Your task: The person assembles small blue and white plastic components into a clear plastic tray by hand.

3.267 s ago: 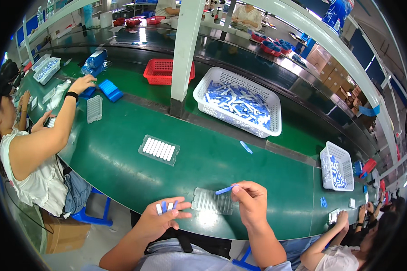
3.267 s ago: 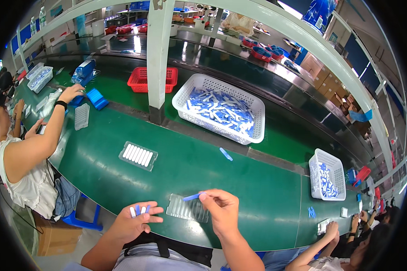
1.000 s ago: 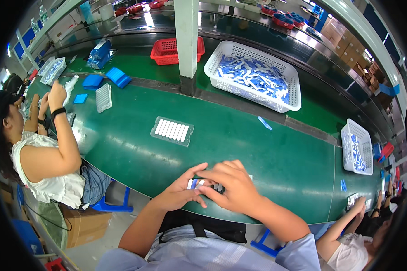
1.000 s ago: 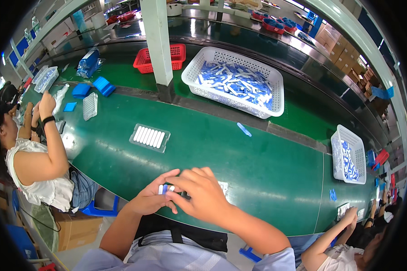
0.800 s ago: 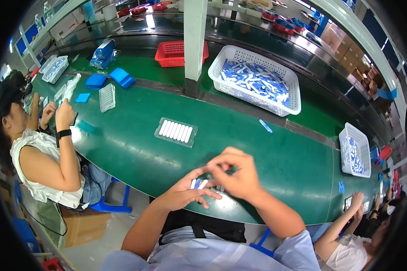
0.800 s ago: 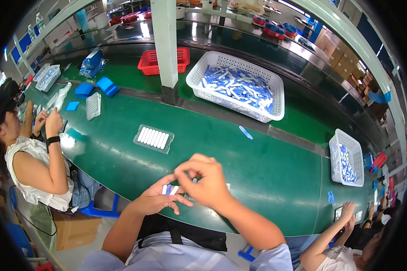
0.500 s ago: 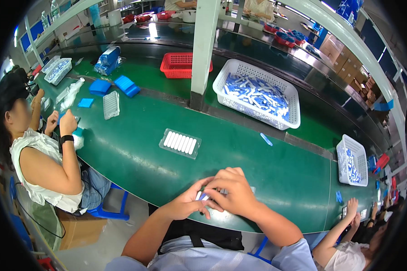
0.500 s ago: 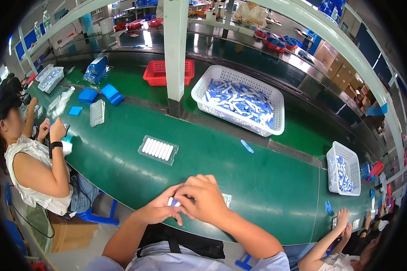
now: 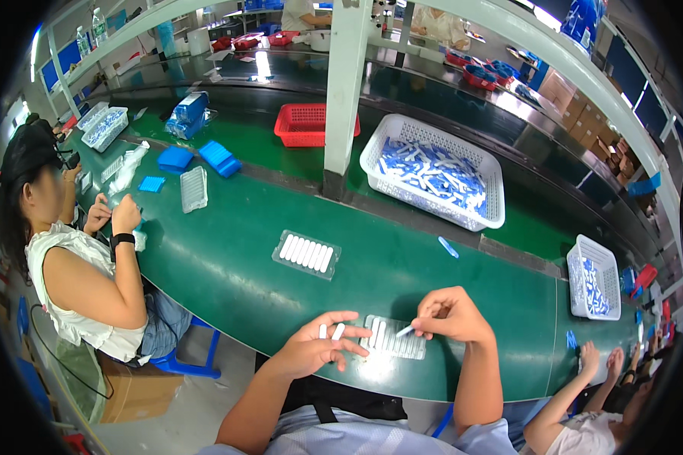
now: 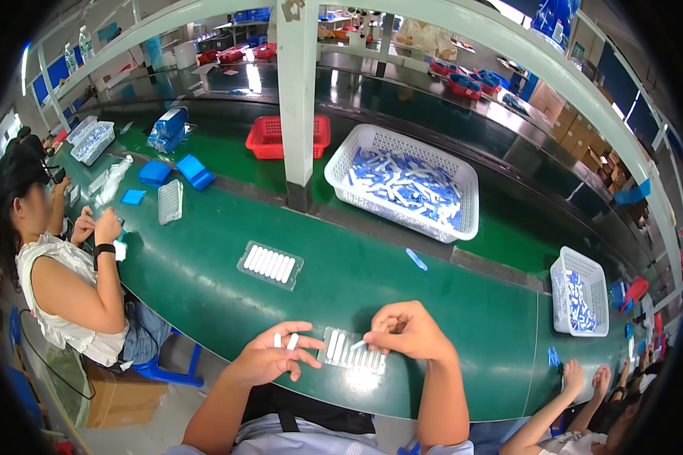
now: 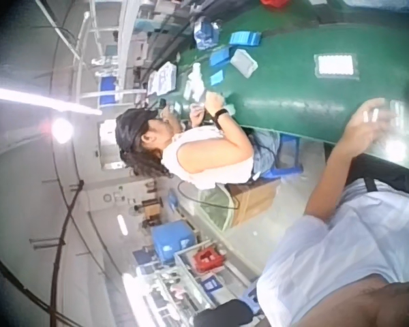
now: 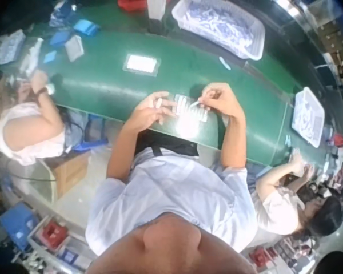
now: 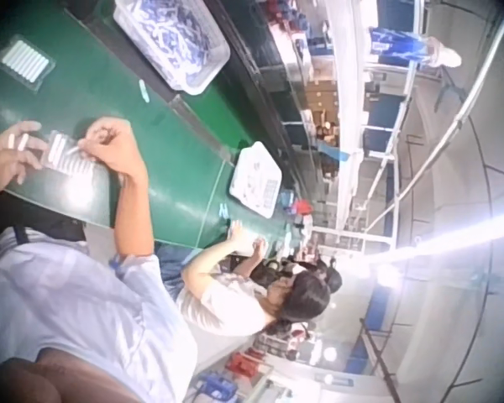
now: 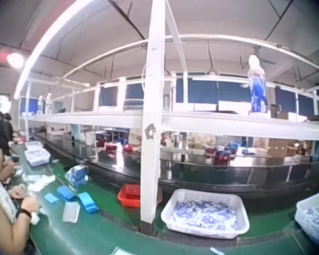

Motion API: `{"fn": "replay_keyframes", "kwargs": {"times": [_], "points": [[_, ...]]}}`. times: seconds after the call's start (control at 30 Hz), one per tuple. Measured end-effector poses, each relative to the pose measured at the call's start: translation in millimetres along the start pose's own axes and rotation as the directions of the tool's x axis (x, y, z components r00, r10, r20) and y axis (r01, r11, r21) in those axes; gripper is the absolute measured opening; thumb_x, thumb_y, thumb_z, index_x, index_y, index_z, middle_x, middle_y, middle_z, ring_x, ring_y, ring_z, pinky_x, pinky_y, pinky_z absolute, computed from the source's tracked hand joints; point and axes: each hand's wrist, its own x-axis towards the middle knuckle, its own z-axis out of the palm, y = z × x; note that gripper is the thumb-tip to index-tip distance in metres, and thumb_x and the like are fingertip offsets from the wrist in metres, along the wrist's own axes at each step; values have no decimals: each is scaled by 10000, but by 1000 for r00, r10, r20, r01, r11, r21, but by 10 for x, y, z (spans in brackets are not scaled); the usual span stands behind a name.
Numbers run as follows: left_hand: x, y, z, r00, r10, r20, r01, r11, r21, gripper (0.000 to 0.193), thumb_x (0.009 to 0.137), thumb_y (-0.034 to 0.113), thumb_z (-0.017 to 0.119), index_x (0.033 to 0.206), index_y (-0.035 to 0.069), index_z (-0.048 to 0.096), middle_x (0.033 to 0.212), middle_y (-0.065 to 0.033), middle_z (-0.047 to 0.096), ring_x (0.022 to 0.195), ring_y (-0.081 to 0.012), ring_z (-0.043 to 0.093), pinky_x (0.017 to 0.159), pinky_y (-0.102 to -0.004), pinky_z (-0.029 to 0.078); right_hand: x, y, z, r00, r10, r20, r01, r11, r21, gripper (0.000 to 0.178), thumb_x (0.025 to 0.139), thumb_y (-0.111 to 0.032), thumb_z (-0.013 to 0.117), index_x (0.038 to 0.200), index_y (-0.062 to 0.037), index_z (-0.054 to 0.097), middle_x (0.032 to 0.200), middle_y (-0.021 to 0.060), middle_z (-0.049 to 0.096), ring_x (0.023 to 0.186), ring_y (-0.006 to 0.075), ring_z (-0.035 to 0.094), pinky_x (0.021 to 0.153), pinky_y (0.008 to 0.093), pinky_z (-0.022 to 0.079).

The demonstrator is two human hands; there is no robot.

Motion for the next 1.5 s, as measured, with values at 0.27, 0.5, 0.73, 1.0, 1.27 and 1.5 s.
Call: {"fn": "replay_keyframes", "kwargs": {"times": [0.27, 0.5, 0.73, 1.0, 1.27, 1.5], "points": [[12, 56, -36, 998, 50, -47, -51, 998, -24, 521, 973, -41, 502, 1476, 30, 386, 1380, -317, 553, 1131, -392, 682, 646, -336, 587, 247, 111, 245, 997, -68, -35, 32, 790, -612, 192, 810, -111, 804, 932, -34, 678, 682, 32, 577, 629, 149, 564, 603, 319, 453], [-6, 14, -17, 996, 78, -33, -80, 994, -67, 515, 989, -52, 471, 1489, 11, 366, 1366, -312, 561, 1136, -415, 676, 653, -338, 602, 165, 147, 193, 991, -127, 34, 118, 740, -662, 342, 777, -193, 846, 1031, -47, 668, 689, 64, 541, 630, 235, 555, 615, 378, 450], [-29, 13, 3, 992, 109, -65, -112, 992, -60, 555, 986, -62, 457, 1519, 14, 325, 1388, -308, 545, 1144, -418, 672, 666, -345, 605, 158, 175, 231, 983, -183, -19, 101, 622, -776, 468, 749, -301, 877, 1090, -63, 664, 741, 51, 539, 768, 255, 592, 707, 390, 476], [-30, 3, -40, 996, 78, -43, -79, 996, -29, 700, 980, -33, 515, 1598, 109, 219, 1451, -316, 491, 1183, -396, 654, 706, -341, 607, 223, 91, 298, 986, -132, -105, 25, 727, -686, 406, 763, -293, 868, 1048, -60, 698, 708, 57, 536, 691, 231, 553, 658, 355, 464], [-5, -68, 83, 998, 41, -51, -26, 963, 268, 736, 1029, 39, 507, 1626, 129, 85, 1459, -296, 494, 1181, -354, 655, 736, -346, 601, 353, 129, 902, 779, -627, 4, 425, 523, -739, 138, 857, -229, 768, 946, -125, 749, 742, 25, 571, 696, 236, 557, 687, 361, 432], [-34, 30, 14, 1000, 10, 7, -11, 996, 83, 555, 1067, 166, 510, 1548, -5, 291, 1397, -262, 561, 1135, -307, 680, 606, -278, 496, 280, 103, 572, 553, -818, 162, 536, 200, -820, 178, 766, -150, 760, 940, -113, 764, 732, -8, 525, 660, 180, 515, 645, 339, 407]]}}
